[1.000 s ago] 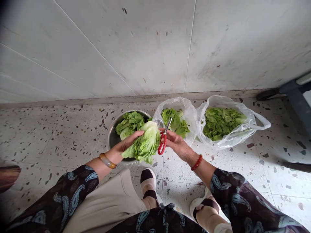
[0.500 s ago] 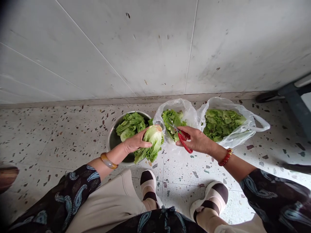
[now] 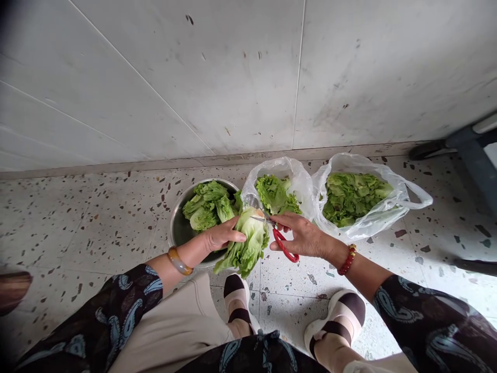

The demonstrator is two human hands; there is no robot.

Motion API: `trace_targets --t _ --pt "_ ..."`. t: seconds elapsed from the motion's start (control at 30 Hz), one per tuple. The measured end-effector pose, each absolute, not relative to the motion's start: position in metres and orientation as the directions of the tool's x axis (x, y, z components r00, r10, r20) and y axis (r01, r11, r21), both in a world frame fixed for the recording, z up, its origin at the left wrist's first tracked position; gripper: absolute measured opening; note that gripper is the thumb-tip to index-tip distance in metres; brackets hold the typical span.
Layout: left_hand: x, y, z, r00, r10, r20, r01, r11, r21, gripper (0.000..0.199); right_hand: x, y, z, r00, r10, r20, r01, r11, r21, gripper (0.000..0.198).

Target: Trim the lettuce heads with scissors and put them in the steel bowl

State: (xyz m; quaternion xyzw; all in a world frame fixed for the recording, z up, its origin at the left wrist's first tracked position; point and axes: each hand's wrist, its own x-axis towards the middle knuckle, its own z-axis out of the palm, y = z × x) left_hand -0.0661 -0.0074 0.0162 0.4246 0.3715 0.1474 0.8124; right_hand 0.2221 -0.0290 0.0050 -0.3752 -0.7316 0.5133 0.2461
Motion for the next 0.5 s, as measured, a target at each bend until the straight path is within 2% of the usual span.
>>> trace_targets --t 0.1,0.23,0.5 --pt "-0.065 -0.007 0.008 0.677 0.517 -0.523 0.079 0.656 0.751 0.083 0.224 -0.028 0.007 -0.604 0.796 -0.040 0.275 0.161 -0.948 0.059" --pt "-0.056 -0.005 0.005 0.670 0.494 -0.554 0.045 0.718 0.695 0.086 0.229 -0.026 0.002 -0.585 0.809 -0.068 0.296 0.135 -0.946 0.070" --pt "-0.036 0.008 0.016 0.682 0.526 -0.507 -0.007 0.698 0.716 0.074 0.235 -0.022 -0.013 -0.582 0.806 -0.105 0.306 0.097 -0.947 0.077"
